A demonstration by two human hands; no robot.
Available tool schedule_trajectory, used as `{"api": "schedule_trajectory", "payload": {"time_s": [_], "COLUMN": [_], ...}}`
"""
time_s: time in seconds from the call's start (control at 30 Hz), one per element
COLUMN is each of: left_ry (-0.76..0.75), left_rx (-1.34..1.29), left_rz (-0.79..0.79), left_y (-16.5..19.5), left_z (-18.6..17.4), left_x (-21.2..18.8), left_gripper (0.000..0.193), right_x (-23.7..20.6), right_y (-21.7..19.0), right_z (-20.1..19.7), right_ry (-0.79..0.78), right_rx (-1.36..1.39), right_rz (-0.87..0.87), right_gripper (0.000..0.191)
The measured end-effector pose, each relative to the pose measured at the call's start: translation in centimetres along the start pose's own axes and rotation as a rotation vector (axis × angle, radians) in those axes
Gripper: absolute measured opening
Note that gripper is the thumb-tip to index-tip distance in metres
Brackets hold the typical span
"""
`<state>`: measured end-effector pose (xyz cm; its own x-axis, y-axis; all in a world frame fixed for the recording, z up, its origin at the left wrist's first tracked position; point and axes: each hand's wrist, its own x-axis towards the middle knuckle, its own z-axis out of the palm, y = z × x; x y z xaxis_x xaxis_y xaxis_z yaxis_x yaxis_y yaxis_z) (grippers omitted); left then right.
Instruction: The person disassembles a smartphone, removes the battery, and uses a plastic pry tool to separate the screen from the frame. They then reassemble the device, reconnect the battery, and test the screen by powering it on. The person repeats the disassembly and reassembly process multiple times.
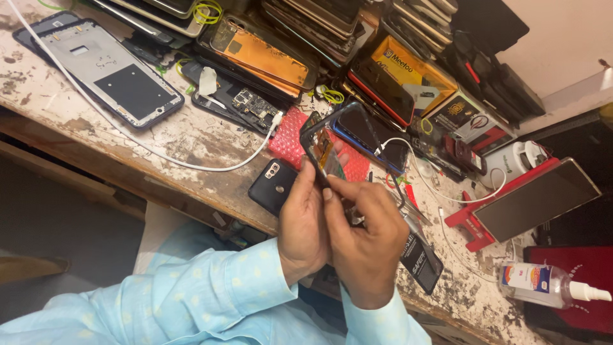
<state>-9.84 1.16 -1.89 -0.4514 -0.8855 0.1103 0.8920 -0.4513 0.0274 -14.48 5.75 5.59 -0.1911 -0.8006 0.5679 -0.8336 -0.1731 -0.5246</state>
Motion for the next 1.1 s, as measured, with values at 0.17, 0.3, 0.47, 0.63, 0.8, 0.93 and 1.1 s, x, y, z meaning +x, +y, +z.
{"api": "schedule_trajectory", "payload": {"time_s": [0.17,0.3,0.47,0.63,0.8,0.93,1.1], "left_ry": [0.056,0.015,-0.006,0.055,0.011,0.069,0.081], "left_rx": [-0.02,-0.03,0.013,-0.017,-0.061,0.032,0.056], "left_rz": [-0.052,-0.018,-0.009,-0.007,0.074,0.11,0.102], "left_y": [-0.6,-1.2,-1.3,-1.2,-1.4,-1.5,-1.5], "left_z": [0.3,-0.1,-0.3,0.3,1.1,1.6,1.8], "left_x": [1.0,1.6,1.9,1.9,2.2,2.4,2.4], "left_gripper": [0.058,0.056,0.055,0.052,0.049,0.051,0.052], "right_x": [1.2,0.9,0.5,0.5,1.6,2.1,2.1], "right_y": [0.5,0.4,0.5,1.3,3.1,4.1,4.2], "right_z": [-0.6,-0.2,0.0,-0.1,-0.9,-1.5,-1.5], "right_ry": [-0.027,0.069,0.077,0.042,-0.108,-0.163,-0.15], "right_rx": [0.035,0.008,-0.002,0.107,0.571,0.715,0.685], "right_rz": [0.043,-0.02,-0.058,0.051,0.341,0.461,0.442], "right_gripper": [0.017,0.016,0.014,0.014,0.014,0.015,0.015]}}
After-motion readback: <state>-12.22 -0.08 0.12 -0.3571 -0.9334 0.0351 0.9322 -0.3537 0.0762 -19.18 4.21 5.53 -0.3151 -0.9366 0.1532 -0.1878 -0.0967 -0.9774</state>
